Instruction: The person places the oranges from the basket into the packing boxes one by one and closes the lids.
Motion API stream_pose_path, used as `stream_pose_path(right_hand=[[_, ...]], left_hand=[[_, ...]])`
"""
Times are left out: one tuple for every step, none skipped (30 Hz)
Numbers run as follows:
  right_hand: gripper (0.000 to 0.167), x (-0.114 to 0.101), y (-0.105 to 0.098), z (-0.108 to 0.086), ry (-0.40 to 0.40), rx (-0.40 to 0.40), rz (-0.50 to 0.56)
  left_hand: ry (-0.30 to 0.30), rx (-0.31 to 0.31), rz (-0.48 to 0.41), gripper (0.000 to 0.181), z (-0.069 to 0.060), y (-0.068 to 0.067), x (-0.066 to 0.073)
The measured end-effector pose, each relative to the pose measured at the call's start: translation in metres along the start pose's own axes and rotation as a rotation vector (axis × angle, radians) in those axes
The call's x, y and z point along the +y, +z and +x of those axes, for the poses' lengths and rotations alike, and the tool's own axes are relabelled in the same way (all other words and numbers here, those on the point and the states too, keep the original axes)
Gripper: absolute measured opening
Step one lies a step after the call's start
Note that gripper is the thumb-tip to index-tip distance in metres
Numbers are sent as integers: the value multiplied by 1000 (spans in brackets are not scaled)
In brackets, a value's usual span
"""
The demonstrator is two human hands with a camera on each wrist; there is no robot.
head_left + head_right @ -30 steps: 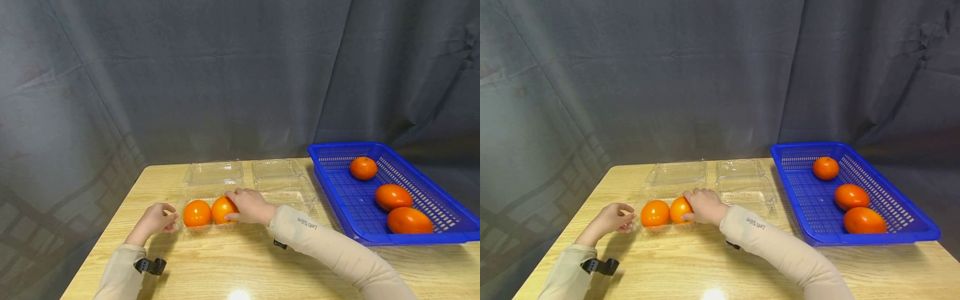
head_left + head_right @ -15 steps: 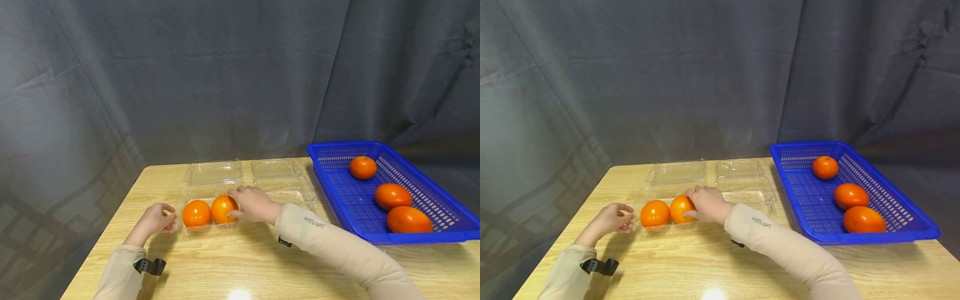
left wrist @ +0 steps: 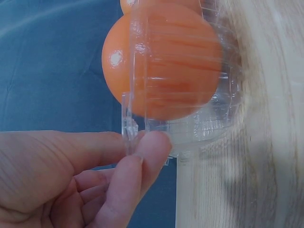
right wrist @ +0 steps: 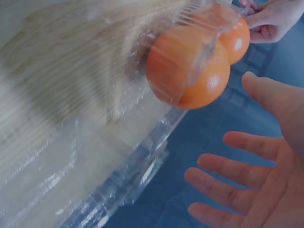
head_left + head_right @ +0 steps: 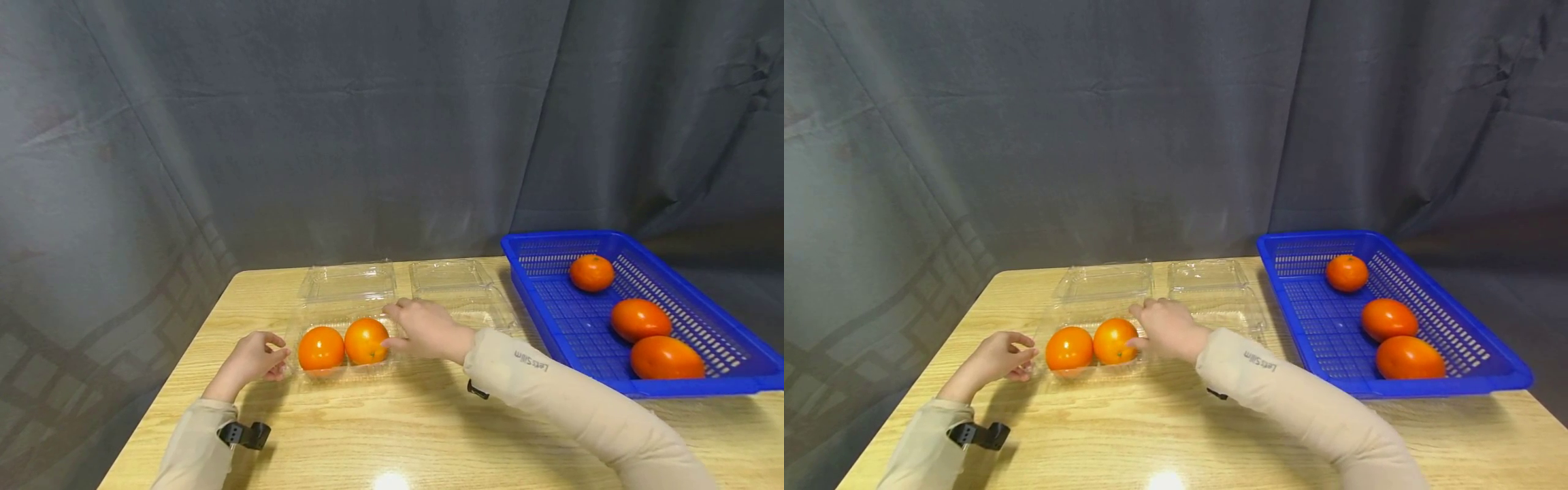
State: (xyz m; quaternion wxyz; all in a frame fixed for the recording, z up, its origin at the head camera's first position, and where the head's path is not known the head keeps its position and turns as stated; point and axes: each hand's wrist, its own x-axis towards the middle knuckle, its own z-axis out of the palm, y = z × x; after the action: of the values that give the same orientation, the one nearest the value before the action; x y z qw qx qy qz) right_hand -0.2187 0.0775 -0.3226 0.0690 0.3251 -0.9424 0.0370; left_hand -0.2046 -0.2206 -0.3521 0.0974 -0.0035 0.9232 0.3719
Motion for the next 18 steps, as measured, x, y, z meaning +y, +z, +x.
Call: stream_pose_path(right_hand=[[57, 1, -1, -1, 0, 1, 0], [56, 3, -2, -2, -1, 5, 2], [55, 4, -4, -3, -3, 9, 4], [55, 5, -6, -4, -3, 14, 1], [54, 6, -8, -4, -5, 19, 0], [53, 8, -10, -6, -4, 24, -1], [53, 9, -12, -7, -2, 28, -4], [52, 10, -15, -7, 3, 29, -10], [53, 11, -17, -8, 6, 30, -18], [54, 12, -19, -9, 14, 30, -26], [54, 13, -21, -10, 20, 29, -29], [54, 14, -24, -11, 25, 32, -32], [55, 16, -26, -11, 29, 35, -34], [55, 18, -28, -12, 33, 40, -31], [55, 20, -30, -13, 33, 49, -31], [54, 21, -33, -14, 36, 57, -27], [54, 23, -35, -16, 36, 64, -23], [54, 26, -37, -17, 33, 77, -23]], left_hand=[[0, 0, 0, 34, 0, 0, 0], [-1, 1, 1, 34, 0, 0, 0], [-1, 0, 1, 34, 0, 0, 0], [-1, 0, 1, 34, 0, 0, 0], [-1, -1, 2, 34, 0, 0, 0], [-4, 0, 1, 34, 0, 0, 0], [-3, -1, 2, 34, 0, 0, 0], [-1, -1, 2, 34, 0, 0, 0], [2, -3, 2, 34, 0, 0, 0], [2, -2, 1, 34, 0, 0, 0], [3, -2, 0, 34, 0, 0, 0], [4, -2, 0, 34, 0, 0, 0], [8, -3, 2, 34, -1, 0, 0], [7, -3, 1, 34, -1, 0, 0], [8, -3, 1, 34, -1, 0, 0], [6, -2, 1, 34, -1, 0, 1], [6, -3, 0, 34, -1, -1, 1], [6, -3, 0, 34, -1, -1, 1]])
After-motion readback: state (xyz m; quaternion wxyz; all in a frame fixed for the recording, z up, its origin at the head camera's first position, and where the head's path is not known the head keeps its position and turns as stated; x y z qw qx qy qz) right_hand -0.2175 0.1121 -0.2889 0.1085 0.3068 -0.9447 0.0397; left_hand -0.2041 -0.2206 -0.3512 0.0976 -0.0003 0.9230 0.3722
